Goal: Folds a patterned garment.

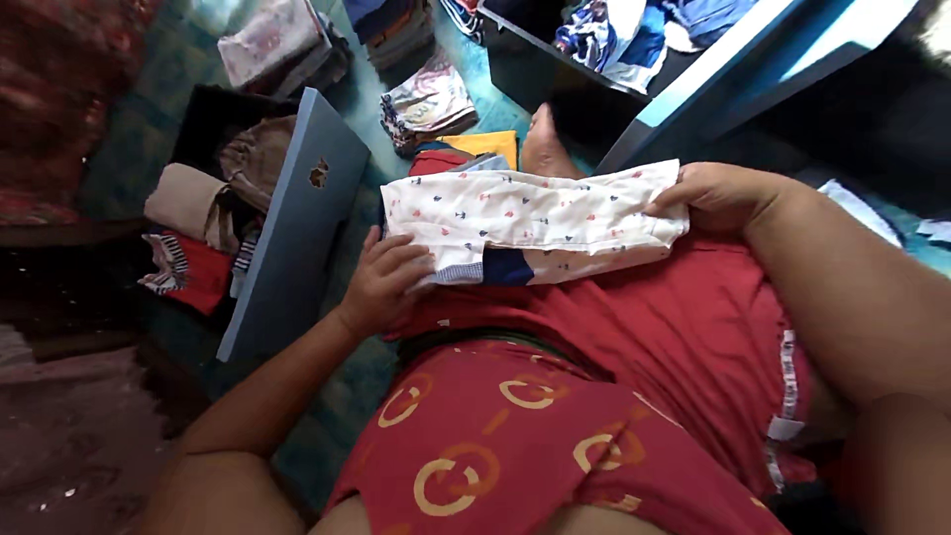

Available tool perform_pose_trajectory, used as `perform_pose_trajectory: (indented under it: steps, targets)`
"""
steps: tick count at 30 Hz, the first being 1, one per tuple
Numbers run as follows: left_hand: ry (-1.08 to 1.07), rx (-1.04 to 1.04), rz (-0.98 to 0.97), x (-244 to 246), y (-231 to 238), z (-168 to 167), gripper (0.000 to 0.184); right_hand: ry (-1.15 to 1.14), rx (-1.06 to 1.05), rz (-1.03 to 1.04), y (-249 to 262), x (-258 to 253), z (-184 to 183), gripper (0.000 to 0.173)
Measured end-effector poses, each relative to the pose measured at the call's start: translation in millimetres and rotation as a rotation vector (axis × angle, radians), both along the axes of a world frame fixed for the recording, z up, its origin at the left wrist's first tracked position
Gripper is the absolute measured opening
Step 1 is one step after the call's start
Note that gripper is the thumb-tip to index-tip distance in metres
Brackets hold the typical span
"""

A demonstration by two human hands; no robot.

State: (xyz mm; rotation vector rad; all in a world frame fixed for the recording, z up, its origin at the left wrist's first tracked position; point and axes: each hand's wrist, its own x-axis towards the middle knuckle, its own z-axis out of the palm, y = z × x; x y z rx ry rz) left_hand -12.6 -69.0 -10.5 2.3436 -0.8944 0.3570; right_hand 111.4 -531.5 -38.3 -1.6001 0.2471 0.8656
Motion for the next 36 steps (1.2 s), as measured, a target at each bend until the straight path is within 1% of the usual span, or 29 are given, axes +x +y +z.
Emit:
perform_pose_trajectory:
  steps: [1,3,4,5,6,7,8,10,11,13,15,16,17,19,21,22,23,24,25,27,28,29,30,31,32,33,34,35,36]
  targets:
    - [0.086,-0.099,0.03,6,-4,5,0.024,0.0,-0.001,-0.005,0,-1,0,0.019]
    - [0.343,-0.213,0.219,20,-13,22,0.026,-0.001,0.01,-0.007,-2,-2,-1,0.02]
    - [0.495,-0.2,0.321,32,-17,34,0.026,-0.01,0.014,-0.009,-2,-3,0,0.021]
    - [0.631,-0.153,0.384,47,-18,44,0.028,-0.022,0.022,-0.015,-3,-3,1,0.022]
    - [0.73,-0.091,0.411,61,-17,51,0.034,-0.028,0.039,-0.019,-5,-4,3,0.024]
    - [0.759,-0.035,0.435,70,-16,58,0.045,-0.031,0.062,-0.027,-7,-6,6,0.027]
    - [0.698,0.006,0.474,74,-17,64,0.054,-0.038,0.088,-0.028,-8,-8,12,0.028]
    - [0.428,0.062,0.531,64,-28,71,0.063,-0.076,0.168,-0.012,-12,-10,23,0.033]
    - [0.316,0.069,0.493,54,-39,71,0.065,-0.104,0.216,0.0,-13,-13,29,0.034]
    - [0.201,0.098,0.352,30,-70,62,0.075,-0.166,0.267,0.008,-17,-17,41,0.034]
    - [0.187,0.207,0.216,15,-101,49,0.086,-0.21,0.28,0.007,-22,-22,54,0.033]
    - [0.207,0.262,0.167,13,-114,43,0.088,-0.237,0.26,-0.02,-24,-24,62,0.032]
    - [0.234,0.293,0.132,14,-125,38,0.09,-0.272,0.231,-0.056,-26,-27,71,0.032]
    - [0.285,0.322,0.097,20,-143,26,0.094,-0.372,0.242,-0.095,-35,-27,82,0.029]
    - [0.361,0.379,0.071,28,-154,16,0.096,-0.46,0.291,-0.114,-33,-30,92,0.024]
    - [0.408,0.395,0.053,32,-157,16,0.095,-0.47,0.321,-0.103,-26,-31,100,0.024]
    - [0.464,0.364,0.029,34,-157,19,0.092,-0.448,0.369,-0.075,-14,-34,110,0.024]
    - [0.534,0.254,0.004,36,-154,25,0.086,-0.411,0.403,-0.051,1,-36,120,0.026]
    - [0.631,0.063,-0.018,37,-147,34,0.079,-0.379,0.408,-0.038,17,-38,129,0.029]
    - [0.863,-0.458,-0.013,35,-124,51,0.057,-0.345,0.375,-0.039,58,-42,148,0.035]
    - [0.956,-0.694,0.017,35,-109,55,0.05,-0.327,0.366,-0.038,86,-44,158,0.036]
    - [1.062,-0.874,0.087,37,-94,59,0.054,-0.297,0.376,-0.022,113,-46,164,0.034]
    - [1.142,-1.003,0.169,39,-77,63,0.066,-0.247,0.406,0.022,138,-45,165,0.03]
    - [1.205,-1.095,0.237,42,-62,64,0.08,-0.189,0.431,0.115,158,-42,165,0.028]
    - [1.255,-1.177,0.277,45,-47,63,0.088,-0.169,0.414,0.19,175,-36,162,0.036]
    - [1.282,-1.255,0.313,46,-36,60,0.09,-0.198,0.375,0.223,189,-29,159,0.043]
    - [1.294,-1.298,0.346,46,-28,56,0.084,-0.272,0.327,0.232,197,-20,156,0.044]
    - [1.282,-1.299,0.356,44,-22,50,0.071,-0.361,0.288,0.201,199,-11,153,0.041]
    - [1.252,-1.282,0.357,42,-18,43,0.054,-0.444,0.265,0.14,196,-2,150,0.035]
